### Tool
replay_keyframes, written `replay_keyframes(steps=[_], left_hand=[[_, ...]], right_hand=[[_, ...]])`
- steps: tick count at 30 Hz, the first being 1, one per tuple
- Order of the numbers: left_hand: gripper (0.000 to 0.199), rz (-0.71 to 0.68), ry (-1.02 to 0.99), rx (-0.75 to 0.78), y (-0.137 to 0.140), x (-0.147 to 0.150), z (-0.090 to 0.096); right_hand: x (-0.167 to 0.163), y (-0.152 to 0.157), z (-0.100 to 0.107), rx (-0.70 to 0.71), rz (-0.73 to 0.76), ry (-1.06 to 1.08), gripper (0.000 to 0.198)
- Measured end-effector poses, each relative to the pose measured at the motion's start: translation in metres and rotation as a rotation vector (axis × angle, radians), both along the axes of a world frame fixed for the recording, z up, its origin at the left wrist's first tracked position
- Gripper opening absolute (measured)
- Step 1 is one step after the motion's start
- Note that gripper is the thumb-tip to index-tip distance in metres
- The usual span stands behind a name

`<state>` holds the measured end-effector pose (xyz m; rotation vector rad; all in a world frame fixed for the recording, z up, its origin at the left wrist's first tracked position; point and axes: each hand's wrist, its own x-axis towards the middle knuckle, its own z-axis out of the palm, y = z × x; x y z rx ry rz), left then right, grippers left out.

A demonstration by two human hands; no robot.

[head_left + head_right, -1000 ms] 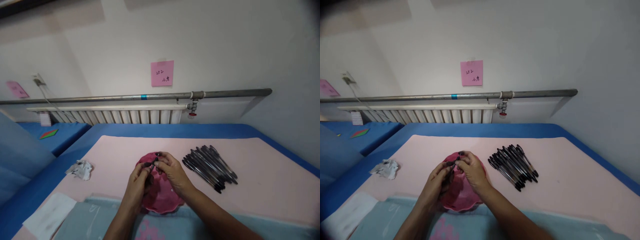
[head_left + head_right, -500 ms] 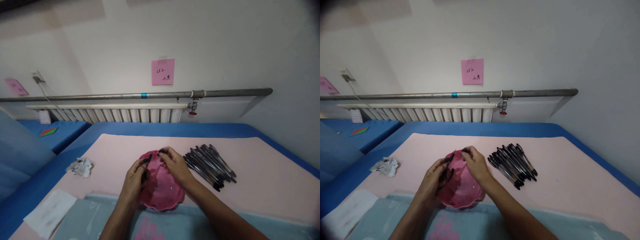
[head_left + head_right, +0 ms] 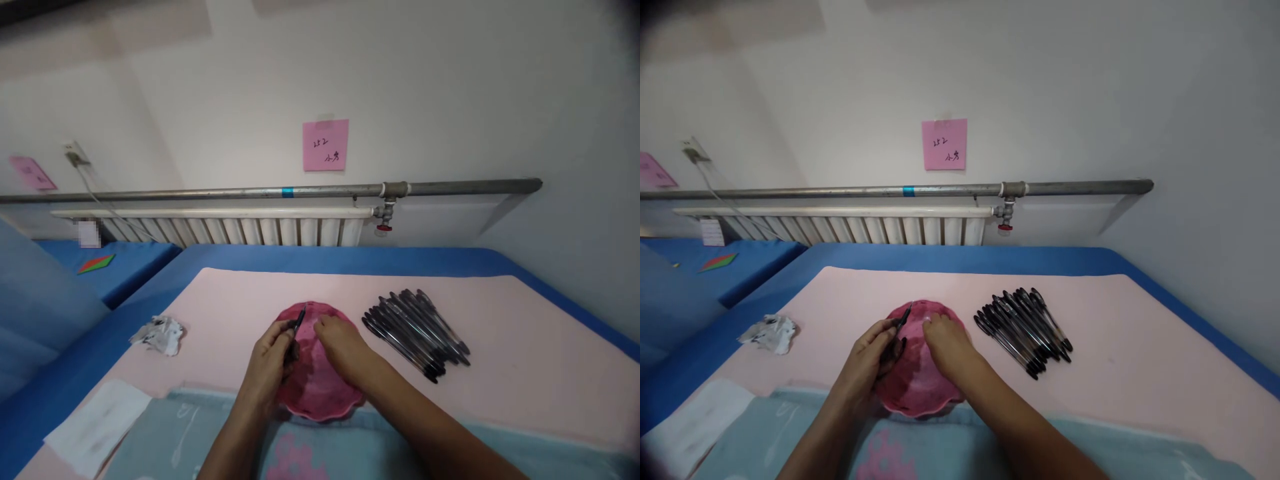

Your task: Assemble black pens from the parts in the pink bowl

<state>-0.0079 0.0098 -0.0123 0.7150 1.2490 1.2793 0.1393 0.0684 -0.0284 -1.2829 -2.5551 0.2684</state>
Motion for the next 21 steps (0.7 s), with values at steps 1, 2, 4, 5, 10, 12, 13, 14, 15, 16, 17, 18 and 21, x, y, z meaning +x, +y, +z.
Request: replay_keyframes(steps=[1, 2, 4, 5, 10, 12, 13, 14, 15, 16, 17, 18, 21], left_hand=[[0.028, -0.001, 0.002, -0.004, 0.000, 0.000, 0.000], [0.028, -0.006, 0.004, -0.008, 0.000, 0.000, 0.000], [0.027, -0.025, 0.006, -0.010, 0.000, -0.001, 0.001], [0.027, -0.032, 0.005, -0.010, 0.000, -0.001, 0.001], [0.029, -0.047, 0.021, -0.018, 0.000, 0.001, 0.004], [0.030, -0.079, 0.031, -0.014, -0.001, 0.003, 0.006], [0.029, -0.094, 0.033, -0.007, -0.002, 0.004, 0.007], [0.029, -0.103, 0.035, 0.002, -0.002, 0.005, 0.008], [0.028, -0.111, 0.036, 0.007, -0.003, 0.006, 0.009], [0.027, -0.114, 0.036, 0.009, -0.003, 0.006, 0.009], [0.027, -0.118, 0.034, 0.010, -0.003, 0.007, 0.009], [0.027, -0.120, 0.031, 0.010, -0.004, 0.007, 0.009], [0.027, -0.124, 0.032, 0.010, -0.004, 0.007, 0.009]], right_hand=[[0.000, 0.001, 0.002, -0.011, -0.007, 0.042, 0.025], [0.001, 0.002, 0.005, -0.020, -0.023, 0.100, 0.024], [0.002, 0.006, 0.010, -0.061, -0.075, 0.329, 0.023], [0.003, 0.008, 0.013, -0.115, -0.111, 0.484, 0.023], [-0.001, 0.010, 0.023, -0.655, -0.259, 1.187, 0.015], [-0.004, 0.008, 0.025, -0.748, -0.272, 1.365, 0.018], [-0.006, 0.007, 0.026, -0.761, -0.271, 1.431, 0.019], [-0.007, 0.006, 0.027, -0.767, -0.270, 1.482, 0.019], [-0.008, 0.004, 0.028, -0.774, -0.270, 1.518, 0.019], [-0.009, 0.003, 0.029, -0.784, -0.270, 1.542, 0.020], [-0.010, 0.002, 0.029, -0.796, -0.269, 1.554, 0.019], [-0.010, 0.002, 0.029, -0.810, -0.264, 1.555, 0.019], [-0.011, 0.000, 0.028, -0.838, -0.236, 1.514, 0.018]])
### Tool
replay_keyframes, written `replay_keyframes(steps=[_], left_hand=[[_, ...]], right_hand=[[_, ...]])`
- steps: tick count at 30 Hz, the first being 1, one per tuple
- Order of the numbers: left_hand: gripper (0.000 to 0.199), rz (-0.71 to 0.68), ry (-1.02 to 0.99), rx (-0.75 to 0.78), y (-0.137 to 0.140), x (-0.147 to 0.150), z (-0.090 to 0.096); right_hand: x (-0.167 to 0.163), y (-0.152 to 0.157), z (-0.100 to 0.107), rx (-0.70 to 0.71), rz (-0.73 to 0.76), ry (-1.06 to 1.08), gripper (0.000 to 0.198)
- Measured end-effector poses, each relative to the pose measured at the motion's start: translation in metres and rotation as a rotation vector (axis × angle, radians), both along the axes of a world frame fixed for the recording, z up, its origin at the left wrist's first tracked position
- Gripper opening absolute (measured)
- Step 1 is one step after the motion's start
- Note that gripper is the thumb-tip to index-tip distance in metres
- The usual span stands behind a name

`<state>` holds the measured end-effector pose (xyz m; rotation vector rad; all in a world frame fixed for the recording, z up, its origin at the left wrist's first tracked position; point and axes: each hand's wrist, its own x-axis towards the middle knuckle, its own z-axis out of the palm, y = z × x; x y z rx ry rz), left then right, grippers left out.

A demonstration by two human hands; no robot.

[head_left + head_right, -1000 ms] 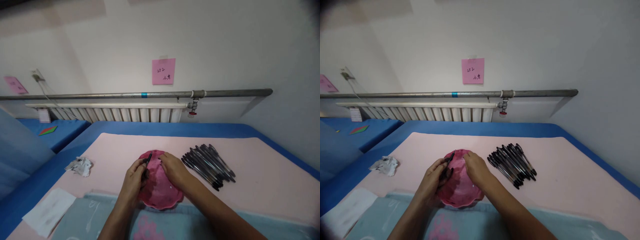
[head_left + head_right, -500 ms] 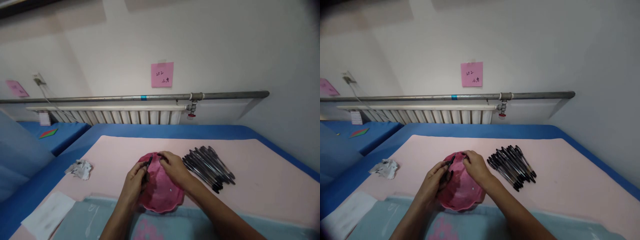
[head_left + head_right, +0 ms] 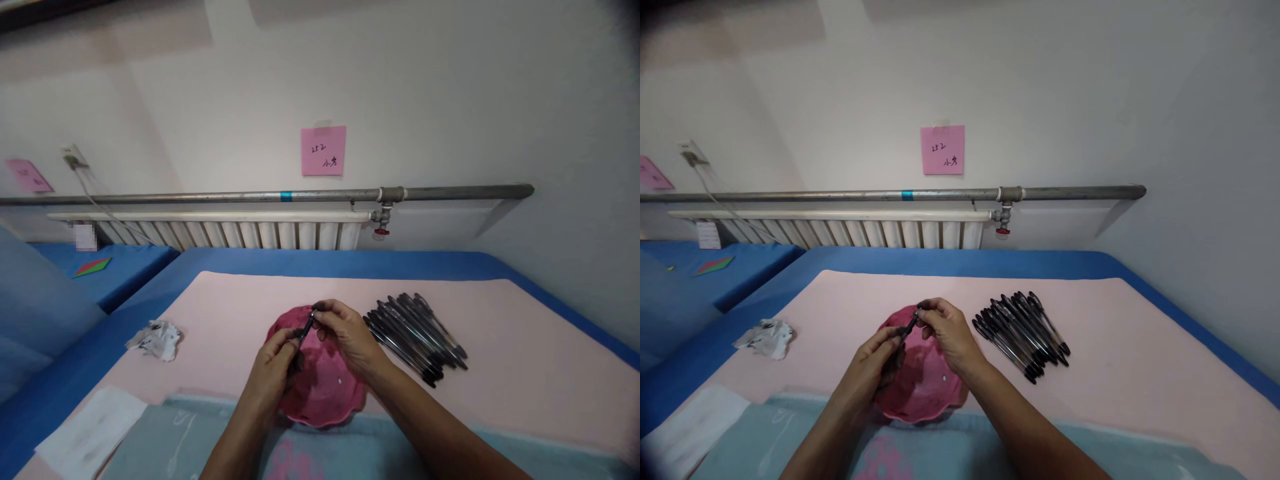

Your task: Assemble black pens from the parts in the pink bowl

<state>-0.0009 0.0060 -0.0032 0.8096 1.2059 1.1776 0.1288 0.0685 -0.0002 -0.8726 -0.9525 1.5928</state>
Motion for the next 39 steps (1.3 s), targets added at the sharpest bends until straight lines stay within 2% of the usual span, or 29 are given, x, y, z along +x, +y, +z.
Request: replay_keyframes(steps=[7, 14, 17, 21, 26, 31, 36, 39], left_hand=[[0.028, 0.013, -0.017, -0.020, -0.0003, 0.0006, 0.0008], [0.029, -0.033, -0.172, -0.138, -0.0020, -0.0008, 0.0040], [0.030, -0.049, -0.182, -0.137, -0.0024, -0.0022, 0.0049], [0.031, -0.056, -0.118, -0.096, -0.0023, -0.0017, 0.0053], [0.033, -0.065, -0.092, -0.087, -0.0018, 0.0001, 0.0056], [0.032, -0.034, -0.149, -0.101, -0.0021, -0.0025, 0.0058], [0.031, -0.037, -0.123, -0.081, -0.0011, -0.0019, 0.0058], [0.031, -0.031, -0.103, -0.084, -0.0013, -0.0008, 0.0058]], right_hand=[[0.0020, 0.0000, -0.0013, 0.035, 0.024, -0.057, 0.027], [0.0042, 0.0017, -0.0013, 0.090, 0.060, -0.025, 0.027], [0.0038, 0.0017, -0.0020, 0.050, 0.094, 0.023, 0.030], [0.0031, 0.0004, -0.0030, -0.058, 0.126, 0.054, 0.022], [0.0017, -0.0037, 0.0000, -0.173, 0.115, 0.069, 0.022], [-0.0012, -0.0067, 0.0014, -0.133, 0.165, 0.100, 0.020], [-0.0025, -0.0051, -0.0033, -0.109, 0.099, 0.045, 0.019], [-0.0026, -0.0045, -0.0035, -0.107, 0.101, 0.085, 0.021]])
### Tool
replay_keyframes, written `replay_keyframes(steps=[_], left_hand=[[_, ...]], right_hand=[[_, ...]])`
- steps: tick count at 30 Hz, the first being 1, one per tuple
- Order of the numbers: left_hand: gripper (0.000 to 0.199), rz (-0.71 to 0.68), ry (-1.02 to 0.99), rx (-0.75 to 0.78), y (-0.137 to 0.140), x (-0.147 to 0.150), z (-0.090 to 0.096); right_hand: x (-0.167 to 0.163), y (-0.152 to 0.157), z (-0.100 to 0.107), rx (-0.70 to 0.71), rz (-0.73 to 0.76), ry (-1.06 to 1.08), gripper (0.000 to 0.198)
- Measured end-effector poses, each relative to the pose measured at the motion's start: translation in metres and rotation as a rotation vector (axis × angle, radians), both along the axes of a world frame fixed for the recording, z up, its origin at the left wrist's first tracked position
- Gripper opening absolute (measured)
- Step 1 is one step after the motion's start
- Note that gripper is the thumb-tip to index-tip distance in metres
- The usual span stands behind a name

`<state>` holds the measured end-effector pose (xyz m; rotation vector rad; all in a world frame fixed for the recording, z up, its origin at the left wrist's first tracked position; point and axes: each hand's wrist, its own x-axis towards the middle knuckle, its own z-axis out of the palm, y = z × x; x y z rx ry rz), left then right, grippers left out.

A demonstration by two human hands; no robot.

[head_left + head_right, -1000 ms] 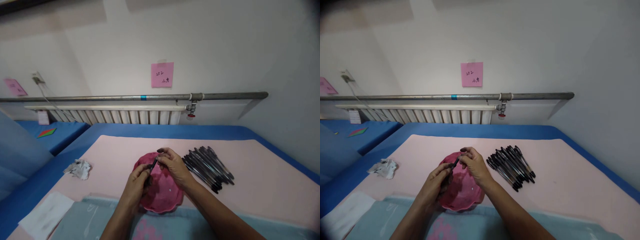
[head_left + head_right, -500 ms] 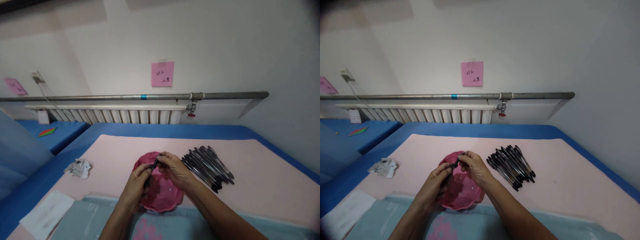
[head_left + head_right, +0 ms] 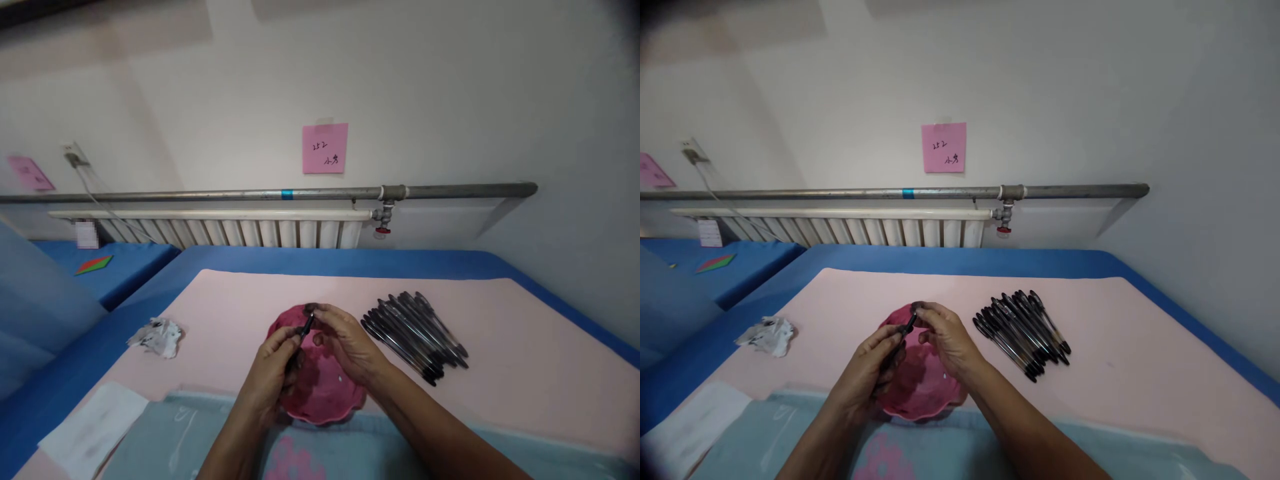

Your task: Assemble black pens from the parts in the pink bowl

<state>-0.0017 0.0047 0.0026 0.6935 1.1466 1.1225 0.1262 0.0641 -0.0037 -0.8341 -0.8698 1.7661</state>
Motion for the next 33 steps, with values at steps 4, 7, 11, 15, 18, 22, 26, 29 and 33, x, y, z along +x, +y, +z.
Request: replay_keyframes(steps=[4, 7, 11, 15, 18, 22, 26, 29, 33], left_hand=[[0.031, -0.002, 0.017, 0.002, -0.0011, -0.0003, -0.0008], [0.030, -0.005, 0.020, 0.007, -0.0008, -0.0007, -0.0010], [0.031, -0.006, 0.026, 0.004, 0.0000, -0.0007, -0.0002], [0.032, -0.001, 0.035, 0.004, 0.0000, -0.0005, -0.0003], [0.033, -0.004, 0.039, 0.006, -0.0002, -0.0007, -0.0004], [0.033, -0.009, 0.048, 0.004, -0.0001, -0.0009, -0.0001], [0.031, -0.013, 0.051, 0.006, 0.0002, -0.0008, 0.0001], [0.032, -0.003, 0.044, 0.021, 0.0005, -0.0013, 0.0000], [0.031, -0.004, 0.040, 0.027, 0.0007, -0.0020, -0.0010]], right_hand=[[0.0001, -0.0003, 0.0018, -0.007, -0.043, -0.002, 0.018], [0.0002, -0.0005, 0.0023, -0.016, -0.026, -0.007, 0.019], [0.0003, -0.0004, 0.0023, -0.002, -0.042, -0.014, 0.016], [0.0005, -0.0008, 0.0034, -0.001, -0.030, -0.030, 0.019], [0.0008, -0.0012, 0.0043, 0.012, -0.045, -0.042, 0.017], [0.0009, -0.0009, 0.0043, -0.003, -0.034, -0.043, 0.019], [0.0011, 0.0000, 0.0034, 0.000, -0.054, -0.051, 0.017], [0.0017, 0.0003, 0.0033, -0.011, -0.025, -0.046, 0.018], [0.0022, 0.0000, 0.0036, -0.022, -0.021, -0.050, 0.016]])
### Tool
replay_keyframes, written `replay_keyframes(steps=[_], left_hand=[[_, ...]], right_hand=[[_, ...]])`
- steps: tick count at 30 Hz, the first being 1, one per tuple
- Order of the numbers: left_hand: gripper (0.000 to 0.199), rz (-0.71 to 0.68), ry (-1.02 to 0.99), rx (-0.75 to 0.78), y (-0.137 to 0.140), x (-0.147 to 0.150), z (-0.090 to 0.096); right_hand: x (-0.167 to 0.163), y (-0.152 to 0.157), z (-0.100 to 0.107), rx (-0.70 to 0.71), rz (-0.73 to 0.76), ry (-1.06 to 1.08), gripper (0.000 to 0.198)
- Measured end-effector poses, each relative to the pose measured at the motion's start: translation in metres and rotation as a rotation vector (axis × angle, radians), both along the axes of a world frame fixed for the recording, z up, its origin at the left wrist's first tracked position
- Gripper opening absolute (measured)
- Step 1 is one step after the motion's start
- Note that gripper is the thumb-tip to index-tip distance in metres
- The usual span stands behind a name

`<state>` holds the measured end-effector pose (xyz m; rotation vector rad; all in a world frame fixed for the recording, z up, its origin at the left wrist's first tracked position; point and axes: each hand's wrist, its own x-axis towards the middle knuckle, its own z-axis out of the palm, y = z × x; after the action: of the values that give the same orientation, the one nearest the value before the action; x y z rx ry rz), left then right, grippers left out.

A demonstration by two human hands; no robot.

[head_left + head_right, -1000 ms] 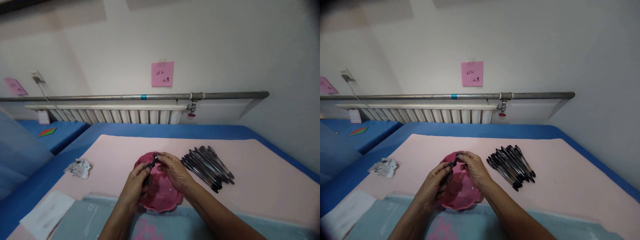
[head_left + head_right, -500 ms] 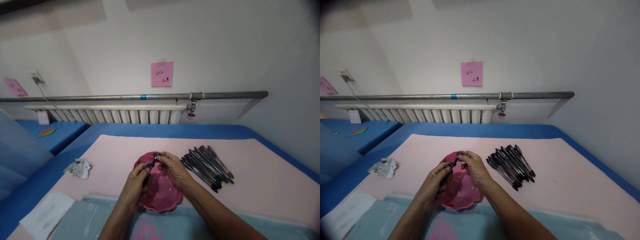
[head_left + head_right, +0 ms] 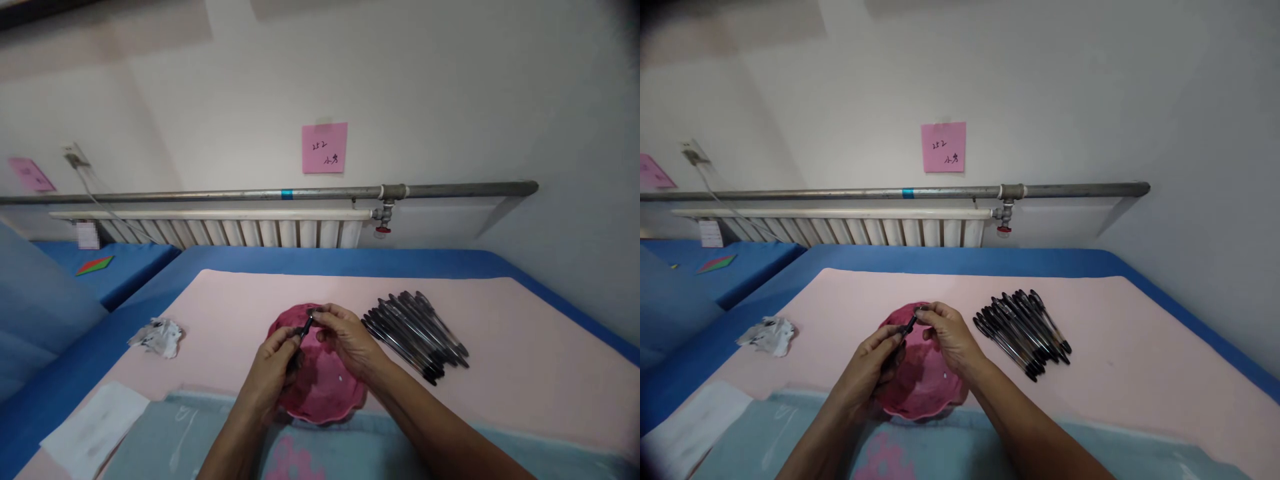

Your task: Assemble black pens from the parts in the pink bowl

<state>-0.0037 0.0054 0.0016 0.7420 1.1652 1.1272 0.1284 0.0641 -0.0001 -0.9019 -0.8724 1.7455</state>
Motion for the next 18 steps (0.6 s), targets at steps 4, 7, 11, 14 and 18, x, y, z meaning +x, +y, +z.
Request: replay_keyframes(steps=[4, 7, 11, 14, 18], left_hand=[[0.030, 0.006, 0.008, 0.009, 0.000, 0.002, -0.002], [0.031, 0.032, 0.013, 0.021, 0.001, 0.001, -0.002], [0.029, 0.183, 0.001, 0.070, 0.003, -0.012, 0.001], [0.027, 0.269, -0.012, 0.095, 0.005, -0.025, 0.004], [0.027, 0.285, -0.016, 0.111, 0.006, -0.027, 0.005]], right_hand=[[0.000, 0.000, -0.001, 0.013, 0.014, -0.003, 0.018], [0.000, 0.001, -0.003, 0.039, 0.003, -0.029, 0.018], [-0.001, 0.001, -0.011, 0.237, 0.026, -0.261, 0.017], [-0.006, -0.003, -0.022, 0.722, 0.129, -0.651, 0.019], [-0.016, -0.012, -0.042, 1.197, 0.349, -1.046, 0.026]])
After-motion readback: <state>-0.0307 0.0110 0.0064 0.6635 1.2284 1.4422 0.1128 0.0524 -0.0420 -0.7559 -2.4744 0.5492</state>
